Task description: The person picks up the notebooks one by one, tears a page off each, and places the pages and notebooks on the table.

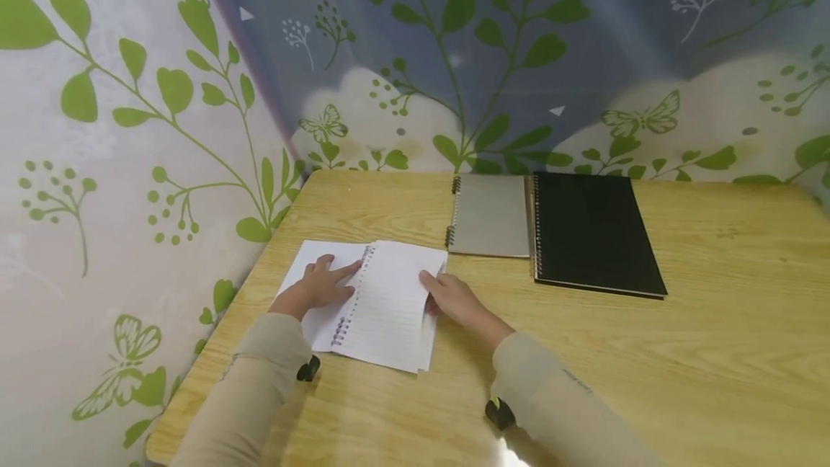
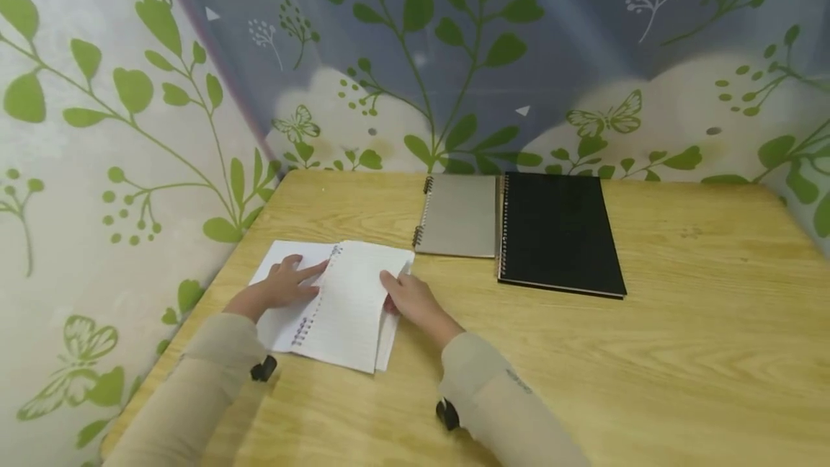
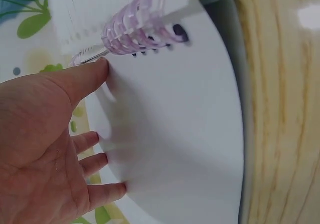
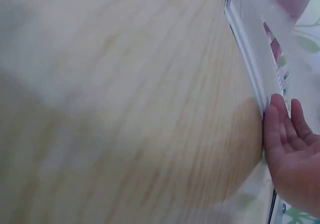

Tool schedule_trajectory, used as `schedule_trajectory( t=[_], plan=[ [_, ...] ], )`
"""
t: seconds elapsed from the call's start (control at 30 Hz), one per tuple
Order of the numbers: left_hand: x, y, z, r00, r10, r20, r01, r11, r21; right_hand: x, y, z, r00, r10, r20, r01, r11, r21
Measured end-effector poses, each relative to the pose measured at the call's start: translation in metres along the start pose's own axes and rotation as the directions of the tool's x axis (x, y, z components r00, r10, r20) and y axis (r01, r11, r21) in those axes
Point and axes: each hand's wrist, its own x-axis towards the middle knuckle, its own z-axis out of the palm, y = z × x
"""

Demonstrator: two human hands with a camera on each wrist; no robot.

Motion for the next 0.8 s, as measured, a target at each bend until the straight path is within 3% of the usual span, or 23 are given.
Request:
schedule_trajectory(
  t=[0.23,0.47,0.8],
  plan=[
    [-0.002,0.003,-0.001,1.0,-0.004,0.01,0.004,1.0,-0.007,-0.027,-0.002,0.008,0.999,0.052,-0.005,-0.052,0.996,-0.07],
    [0.0,0.001,0.0,1.0,0.012,0.0,-0.012,1.0,-0.005,-0.044,-0.006,0.018,0.996,-0.038,-0.086,0.016,0.968,-0.251],
    [0.002,-0.001,0.0,0.998,0.052,-0.02,-0.052,0.998,0.024,-0.047,-0.002,0.014,0.998,-0.05,-0.036,0.043,0.984,-0.174]
  ],
)
